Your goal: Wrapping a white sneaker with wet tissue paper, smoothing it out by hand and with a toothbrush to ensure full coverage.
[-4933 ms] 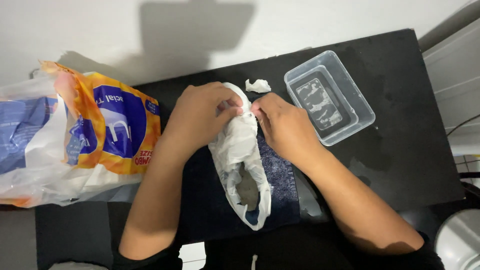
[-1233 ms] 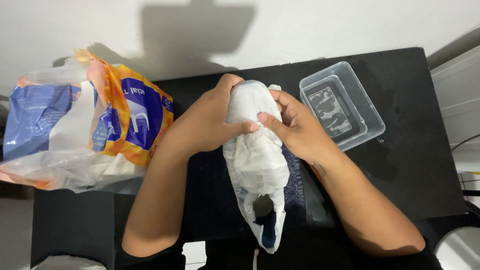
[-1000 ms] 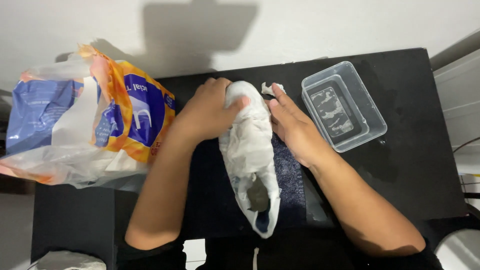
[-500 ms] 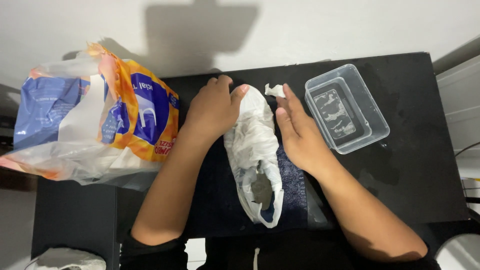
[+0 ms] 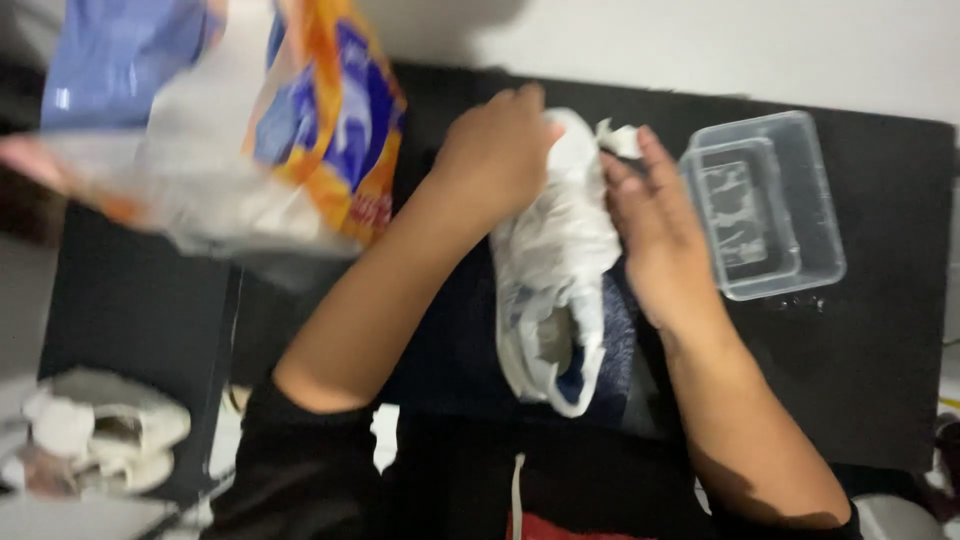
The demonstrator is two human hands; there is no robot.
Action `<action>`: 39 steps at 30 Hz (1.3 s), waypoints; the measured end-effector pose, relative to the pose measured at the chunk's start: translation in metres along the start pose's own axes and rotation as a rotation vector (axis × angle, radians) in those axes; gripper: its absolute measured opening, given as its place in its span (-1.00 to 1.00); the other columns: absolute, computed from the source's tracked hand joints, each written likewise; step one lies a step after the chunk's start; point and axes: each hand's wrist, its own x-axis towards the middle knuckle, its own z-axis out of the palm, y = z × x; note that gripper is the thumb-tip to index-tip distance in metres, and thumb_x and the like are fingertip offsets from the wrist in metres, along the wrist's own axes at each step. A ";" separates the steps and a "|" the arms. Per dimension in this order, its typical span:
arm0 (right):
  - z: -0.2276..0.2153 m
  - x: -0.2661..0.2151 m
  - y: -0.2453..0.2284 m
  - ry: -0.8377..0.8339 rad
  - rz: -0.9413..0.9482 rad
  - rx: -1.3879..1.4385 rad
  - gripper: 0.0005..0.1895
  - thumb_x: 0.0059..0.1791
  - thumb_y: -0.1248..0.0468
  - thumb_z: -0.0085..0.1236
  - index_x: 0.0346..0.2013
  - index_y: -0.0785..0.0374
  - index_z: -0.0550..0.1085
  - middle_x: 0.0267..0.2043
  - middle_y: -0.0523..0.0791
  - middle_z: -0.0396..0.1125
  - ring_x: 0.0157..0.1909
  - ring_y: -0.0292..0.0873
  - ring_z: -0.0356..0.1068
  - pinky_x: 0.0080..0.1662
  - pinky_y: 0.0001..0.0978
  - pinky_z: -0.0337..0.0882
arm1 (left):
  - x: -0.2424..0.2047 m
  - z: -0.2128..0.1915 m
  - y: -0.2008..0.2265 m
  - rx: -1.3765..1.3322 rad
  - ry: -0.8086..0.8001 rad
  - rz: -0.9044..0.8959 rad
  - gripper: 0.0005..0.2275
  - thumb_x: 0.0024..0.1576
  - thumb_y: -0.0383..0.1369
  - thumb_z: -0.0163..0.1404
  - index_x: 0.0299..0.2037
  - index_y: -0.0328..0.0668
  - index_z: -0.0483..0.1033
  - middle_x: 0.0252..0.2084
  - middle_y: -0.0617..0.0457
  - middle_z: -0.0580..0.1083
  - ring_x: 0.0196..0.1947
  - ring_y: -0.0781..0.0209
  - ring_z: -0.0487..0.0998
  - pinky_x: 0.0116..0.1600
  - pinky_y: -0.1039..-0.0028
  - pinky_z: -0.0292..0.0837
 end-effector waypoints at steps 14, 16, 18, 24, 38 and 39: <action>0.011 -0.010 -0.005 0.005 -0.080 -0.122 -0.43 0.21 0.17 -0.28 0.50 0.20 -0.07 0.44 0.19 0.18 0.49 0.03 0.19 0.46 -0.17 0.16 | 0.002 0.024 0.000 -0.015 0.109 0.027 -0.83 0.31 -0.30 -0.13 -0.10 -0.26 0.36 -0.24 -0.20 0.51 -0.37 -0.24 0.59 -0.34 0.03 0.46; 0.010 -0.006 -0.001 0.006 -0.235 -0.238 -0.46 0.24 0.12 -0.28 0.49 0.23 0.01 0.41 0.20 0.20 0.49 0.04 0.17 0.45 -0.14 0.21 | -0.002 0.025 0.011 0.295 0.433 -0.007 -0.82 0.06 -0.41 -0.02 -0.13 -0.12 0.38 -0.29 -0.01 0.56 -0.42 -0.10 0.67 -0.42 0.16 0.56; 0.013 -0.013 -0.016 0.048 -0.252 -0.337 -0.46 0.23 0.10 -0.30 0.49 0.22 0.03 0.46 0.14 0.15 0.51 0.02 0.14 0.35 -0.19 0.26 | -0.049 -0.018 0.044 0.343 0.524 0.024 -0.89 0.18 -0.31 -0.04 -0.15 -0.05 0.38 -0.30 0.05 0.54 -0.43 0.05 0.64 -0.45 0.30 0.50; 0.003 -0.021 -0.032 0.117 -0.566 -0.377 -0.63 0.30 0.28 -0.25 0.32 0.48 0.25 0.30 0.21 0.24 0.24 0.17 0.39 0.26 -0.11 0.45 | -0.154 -0.124 0.050 0.131 0.816 0.294 -0.74 0.34 -0.24 0.09 0.06 -0.26 0.45 -0.10 -0.03 0.52 -0.13 -0.02 0.58 -0.03 0.20 0.40; -0.003 -0.040 -0.057 0.134 -0.588 -0.254 -0.81 0.32 0.50 -0.15 0.19 0.61 0.32 0.05 0.20 0.29 0.11 0.13 0.45 0.10 -0.10 0.63 | -0.146 -0.220 -0.066 0.571 0.096 -0.436 -0.65 0.24 0.16 0.07 -0.33 0.20 0.68 -0.47 0.09 0.59 -0.29 -0.12 0.62 -0.22 0.12 0.47; -0.002 -0.040 -0.059 0.151 -0.548 -0.258 -0.81 0.32 0.47 -0.14 0.19 0.58 0.33 0.03 0.20 0.32 0.05 0.10 0.46 0.10 -0.15 0.61 | -0.148 -0.220 -0.064 0.514 0.103 -0.436 -0.73 0.24 0.06 0.11 -0.35 0.19 0.65 -0.45 0.12 0.59 -0.29 -0.05 0.60 -0.22 0.13 0.45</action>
